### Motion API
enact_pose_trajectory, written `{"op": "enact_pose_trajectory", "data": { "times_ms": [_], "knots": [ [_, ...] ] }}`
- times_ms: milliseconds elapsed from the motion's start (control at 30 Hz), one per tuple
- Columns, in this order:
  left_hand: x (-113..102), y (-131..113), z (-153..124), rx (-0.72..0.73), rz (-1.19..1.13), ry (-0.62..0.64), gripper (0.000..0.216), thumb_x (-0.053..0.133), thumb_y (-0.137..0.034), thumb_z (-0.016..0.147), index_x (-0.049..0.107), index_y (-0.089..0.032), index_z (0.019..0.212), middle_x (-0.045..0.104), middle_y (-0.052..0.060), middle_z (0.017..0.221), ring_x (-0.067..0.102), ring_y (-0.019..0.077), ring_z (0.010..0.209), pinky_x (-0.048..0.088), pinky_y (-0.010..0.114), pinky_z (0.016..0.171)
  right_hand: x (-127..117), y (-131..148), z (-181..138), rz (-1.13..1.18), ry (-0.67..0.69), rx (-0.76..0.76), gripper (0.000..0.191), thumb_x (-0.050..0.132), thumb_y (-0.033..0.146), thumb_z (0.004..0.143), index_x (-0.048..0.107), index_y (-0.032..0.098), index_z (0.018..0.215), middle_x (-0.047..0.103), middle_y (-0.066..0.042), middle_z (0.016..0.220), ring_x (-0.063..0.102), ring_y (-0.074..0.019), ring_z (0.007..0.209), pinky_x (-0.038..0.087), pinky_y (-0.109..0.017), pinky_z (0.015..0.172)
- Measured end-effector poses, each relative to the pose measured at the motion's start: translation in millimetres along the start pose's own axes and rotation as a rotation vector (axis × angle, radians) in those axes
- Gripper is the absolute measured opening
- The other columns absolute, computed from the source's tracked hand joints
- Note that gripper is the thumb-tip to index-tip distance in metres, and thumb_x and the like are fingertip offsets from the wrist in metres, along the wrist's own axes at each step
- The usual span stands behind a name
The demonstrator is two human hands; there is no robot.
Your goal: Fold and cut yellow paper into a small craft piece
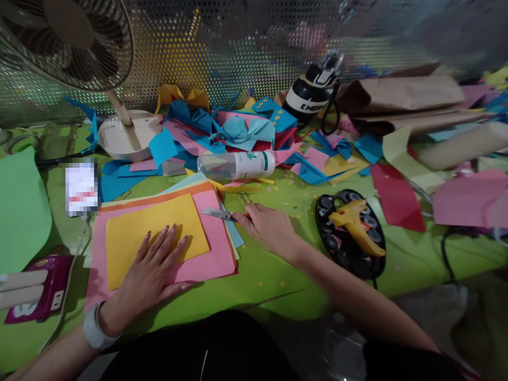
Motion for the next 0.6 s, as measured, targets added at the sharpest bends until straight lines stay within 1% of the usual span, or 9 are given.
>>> {"op": "enact_pose_trajectory", "data": {
  "times_ms": [167, 400, 600],
  "knots": [
    [0.8, 0.0, 0.2, 0.007, 0.011, 0.010, 0.090, 0.043, -0.072, 0.084, 0.019, -0.020, 0.154, 0.027, 0.015, 0.157, 0.023, 0.0307, 0.146, 0.007, 0.048, 0.119, 4.4, 1.8, -1.0, -0.015, 0.046, -0.001, 0.050, 0.026, 0.055, 0.099, 0.059, 0.018, 0.086, 0.066, -0.006, 0.078, 0.059, -0.0180, 0.061, 0.018, -0.028, 0.051],
    [2.8, 0.6, -1.5, 0.002, 0.015, 0.018, 0.091, 0.043, -0.073, 0.084, 0.020, -0.020, 0.154, 0.027, 0.016, 0.157, 0.021, 0.0301, 0.146, 0.009, 0.048, 0.119, 3.3, 5.2, -0.9, -0.005, 0.033, -0.047, 0.054, 0.022, 0.056, 0.100, 0.058, 0.018, 0.085, 0.067, -0.008, 0.082, 0.059, -0.0188, 0.064, 0.018, -0.029, 0.052],
    [2.6, 0.6, -0.8, -0.003, 0.009, 0.021, 0.089, 0.043, -0.072, 0.085, 0.021, -0.020, 0.153, 0.028, 0.015, 0.157, 0.023, 0.0300, 0.146, 0.009, 0.048, 0.119, 2.5, 0.8, -1.1, 0.002, 0.049, -0.006, 0.056, 0.019, 0.058, 0.099, 0.057, 0.019, 0.084, 0.067, -0.007, 0.082, 0.058, -0.0178, 0.062, 0.017, -0.029, 0.051]
  ]
}}
Point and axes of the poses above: each hand's wrist, its own z-axis towards the middle knuckle, its own x-axis out of the palm, y = z × x, the point moved 4 cm from there along z, towards the middle knuckle
